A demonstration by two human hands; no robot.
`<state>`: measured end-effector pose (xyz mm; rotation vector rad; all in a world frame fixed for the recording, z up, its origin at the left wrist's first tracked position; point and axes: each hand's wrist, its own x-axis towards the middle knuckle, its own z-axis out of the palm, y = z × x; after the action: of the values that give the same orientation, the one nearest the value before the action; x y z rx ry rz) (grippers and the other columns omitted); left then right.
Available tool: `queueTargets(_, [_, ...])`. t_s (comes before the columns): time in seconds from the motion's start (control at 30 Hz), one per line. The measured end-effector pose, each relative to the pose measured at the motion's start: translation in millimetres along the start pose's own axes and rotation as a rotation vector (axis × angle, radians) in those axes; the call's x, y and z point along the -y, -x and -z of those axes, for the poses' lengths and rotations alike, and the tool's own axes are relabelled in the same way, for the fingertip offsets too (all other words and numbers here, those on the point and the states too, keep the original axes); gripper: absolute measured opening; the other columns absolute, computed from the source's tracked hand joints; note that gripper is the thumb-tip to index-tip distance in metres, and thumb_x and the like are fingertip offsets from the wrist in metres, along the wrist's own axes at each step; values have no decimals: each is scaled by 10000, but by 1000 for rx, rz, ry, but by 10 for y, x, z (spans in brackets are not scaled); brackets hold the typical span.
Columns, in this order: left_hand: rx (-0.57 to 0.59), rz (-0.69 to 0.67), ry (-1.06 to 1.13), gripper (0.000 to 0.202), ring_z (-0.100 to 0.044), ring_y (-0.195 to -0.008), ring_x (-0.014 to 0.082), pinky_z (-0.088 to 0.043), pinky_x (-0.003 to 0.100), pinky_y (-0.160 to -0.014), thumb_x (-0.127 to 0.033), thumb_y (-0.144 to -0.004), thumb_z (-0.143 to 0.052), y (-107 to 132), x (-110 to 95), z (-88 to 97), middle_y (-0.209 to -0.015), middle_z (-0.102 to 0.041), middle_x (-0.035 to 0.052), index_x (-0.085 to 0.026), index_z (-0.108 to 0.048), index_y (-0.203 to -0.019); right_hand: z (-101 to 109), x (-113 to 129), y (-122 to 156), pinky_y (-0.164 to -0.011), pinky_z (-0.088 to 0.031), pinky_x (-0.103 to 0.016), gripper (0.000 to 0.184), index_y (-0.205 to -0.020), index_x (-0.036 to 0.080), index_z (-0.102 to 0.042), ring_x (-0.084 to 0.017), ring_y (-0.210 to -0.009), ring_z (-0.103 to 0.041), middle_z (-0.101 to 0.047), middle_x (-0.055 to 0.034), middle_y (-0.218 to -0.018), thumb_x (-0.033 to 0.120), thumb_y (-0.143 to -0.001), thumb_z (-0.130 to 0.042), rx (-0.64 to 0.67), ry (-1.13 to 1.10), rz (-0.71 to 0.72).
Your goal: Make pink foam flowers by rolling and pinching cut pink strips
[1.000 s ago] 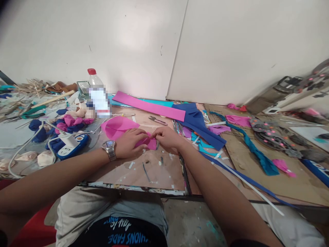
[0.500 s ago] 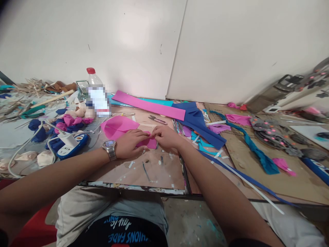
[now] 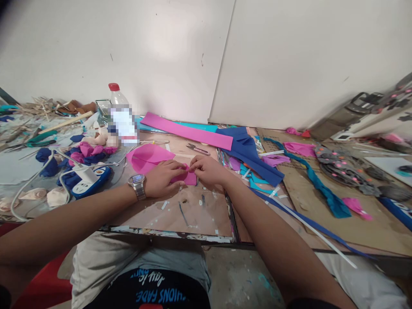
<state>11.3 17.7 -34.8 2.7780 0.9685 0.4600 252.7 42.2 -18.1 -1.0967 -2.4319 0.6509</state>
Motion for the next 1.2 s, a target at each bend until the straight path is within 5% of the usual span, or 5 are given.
queueTargets(0.33, [-5, 10, -5, 431, -549, -1253, 302, -443, 486, -1068, -497, -975, -503, 3, -8, -13, -1393, -610, 92, -247, -638, -1299, 29, 27, -4, -936, -549, -321, 393, -908, 235, -835, -192, -1000, -710, -767, -39, -1106, 64, -776, -507, 5, -8, 22])
queueTargets(0.57, [3, 2, 24, 379, -569, -1215, 290, -442, 482, -1061, -476, -978, -506, -2, -21, 23, -1332, -633, 100, -239, -676, -1221, 34, 30, 6, -901, -575, -304, 341, -955, 229, -837, -207, -973, -739, -816, -13, -1019, 150, -817, -536, 8, -106, -118])
queueTargets(1.2, [-7, 17, 21, 419, -567, -1163, 288, -470, 487, -1029, -497, -985, -500, 11, -24, 26, -1268, -601, 116, -246, -676, -1270, -35, -4, -7, -1008, -568, -358, 349, -972, 260, -842, -207, -1073, -734, -789, -20, -1145, 109, -858, -549, -26, -15, 156])
